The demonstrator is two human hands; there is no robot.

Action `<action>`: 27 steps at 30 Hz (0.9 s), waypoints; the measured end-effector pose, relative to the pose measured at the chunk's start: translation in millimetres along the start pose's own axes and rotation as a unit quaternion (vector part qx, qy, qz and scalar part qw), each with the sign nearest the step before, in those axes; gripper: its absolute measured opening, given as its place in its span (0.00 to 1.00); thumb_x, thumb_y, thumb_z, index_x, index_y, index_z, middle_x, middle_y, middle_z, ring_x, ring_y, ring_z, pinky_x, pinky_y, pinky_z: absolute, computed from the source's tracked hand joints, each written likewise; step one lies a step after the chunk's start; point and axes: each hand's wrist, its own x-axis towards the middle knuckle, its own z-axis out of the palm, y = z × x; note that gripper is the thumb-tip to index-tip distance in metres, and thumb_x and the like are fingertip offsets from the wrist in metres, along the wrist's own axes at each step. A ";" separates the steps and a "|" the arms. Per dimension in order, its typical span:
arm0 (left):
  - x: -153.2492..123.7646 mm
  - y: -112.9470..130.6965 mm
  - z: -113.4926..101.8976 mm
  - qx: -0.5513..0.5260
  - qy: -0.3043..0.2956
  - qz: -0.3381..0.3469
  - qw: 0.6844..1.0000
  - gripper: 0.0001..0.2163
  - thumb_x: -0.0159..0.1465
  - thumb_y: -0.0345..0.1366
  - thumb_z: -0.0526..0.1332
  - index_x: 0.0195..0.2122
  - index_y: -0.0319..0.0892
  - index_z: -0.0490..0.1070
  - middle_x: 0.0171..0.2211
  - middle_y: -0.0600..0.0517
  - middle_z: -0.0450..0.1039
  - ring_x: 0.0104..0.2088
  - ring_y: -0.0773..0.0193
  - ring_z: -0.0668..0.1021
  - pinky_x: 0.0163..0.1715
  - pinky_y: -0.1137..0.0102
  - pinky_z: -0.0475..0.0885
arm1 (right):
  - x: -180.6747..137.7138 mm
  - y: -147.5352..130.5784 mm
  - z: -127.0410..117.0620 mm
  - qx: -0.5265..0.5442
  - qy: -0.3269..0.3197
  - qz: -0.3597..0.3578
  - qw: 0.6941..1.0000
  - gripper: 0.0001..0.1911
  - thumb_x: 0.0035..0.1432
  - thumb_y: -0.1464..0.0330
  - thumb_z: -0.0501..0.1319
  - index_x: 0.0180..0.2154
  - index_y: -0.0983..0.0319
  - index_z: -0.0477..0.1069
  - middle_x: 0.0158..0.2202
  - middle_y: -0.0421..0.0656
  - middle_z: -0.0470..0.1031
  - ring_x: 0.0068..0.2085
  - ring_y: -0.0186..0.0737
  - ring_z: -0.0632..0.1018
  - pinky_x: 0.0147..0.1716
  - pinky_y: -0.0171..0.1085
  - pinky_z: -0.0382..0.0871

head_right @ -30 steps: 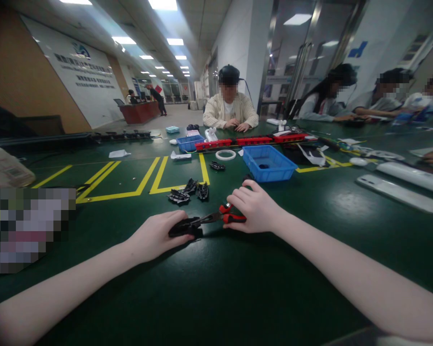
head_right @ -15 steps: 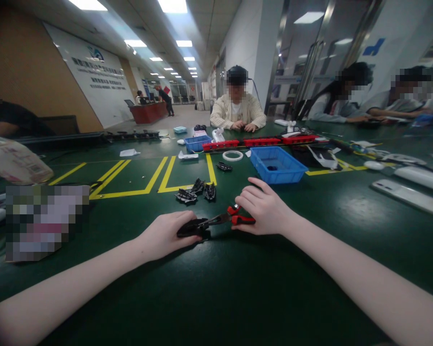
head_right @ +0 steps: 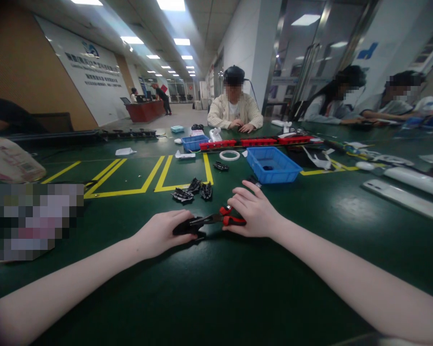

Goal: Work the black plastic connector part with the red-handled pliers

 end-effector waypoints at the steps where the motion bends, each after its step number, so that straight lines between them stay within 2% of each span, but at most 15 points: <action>1: -0.1 0.0 0.0 -0.001 0.000 0.001 1.000 0.12 0.64 0.45 0.58 0.40 0.43 0.67 0.36 0.53 0.72 0.34 0.62 0.75 0.30 0.71 0.67 | 0.1 -0.4 0.2 0.003 -0.002 0.001 1.000 0.21 0.53 0.52 0.59 0.39 0.62 0.70 0.36 0.48 0.78 0.47 0.48 0.74 0.55 0.52 0.55; 9: -0.1 -0.4 1.0 0.000 0.002 -0.005 1.000 0.12 0.64 0.47 0.57 0.41 0.44 0.67 0.36 0.53 0.72 0.34 0.62 0.75 0.30 0.71 0.67 | 0.4 -1.1 2.5 0.017 -0.016 0.008 1.000 0.21 0.53 0.52 0.59 0.40 0.61 0.70 0.36 0.47 0.78 0.47 0.49 0.74 0.56 0.53 0.55; 16: 0.5 1.8 -1.4 0.008 -0.007 -0.009 1.000 0.12 0.63 0.46 0.58 0.41 0.44 0.67 0.37 0.53 0.72 0.35 0.61 0.75 0.31 0.71 0.67 | 1.7 1.1 3.4 0.014 -0.021 -0.006 1.000 0.22 0.54 0.51 0.58 0.39 0.64 0.70 0.36 0.48 0.77 0.46 0.48 0.74 0.56 0.52 0.55; 27: 1.6 1.5 0.6 0.024 -0.018 0.011 0.999 0.14 0.64 0.49 0.56 0.41 0.43 0.66 0.37 0.52 0.72 0.35 0.61 0.75 0.30 0.71 0.67 | 3.9 14.4 1.2 0.020 -0.075 -0.032 0.996 0.21 0.54 0.52 0.57 0.41 0.62 0.70 0.38 0.49 0.77 0.48 0.49 0.73 0.56 0.54 0.55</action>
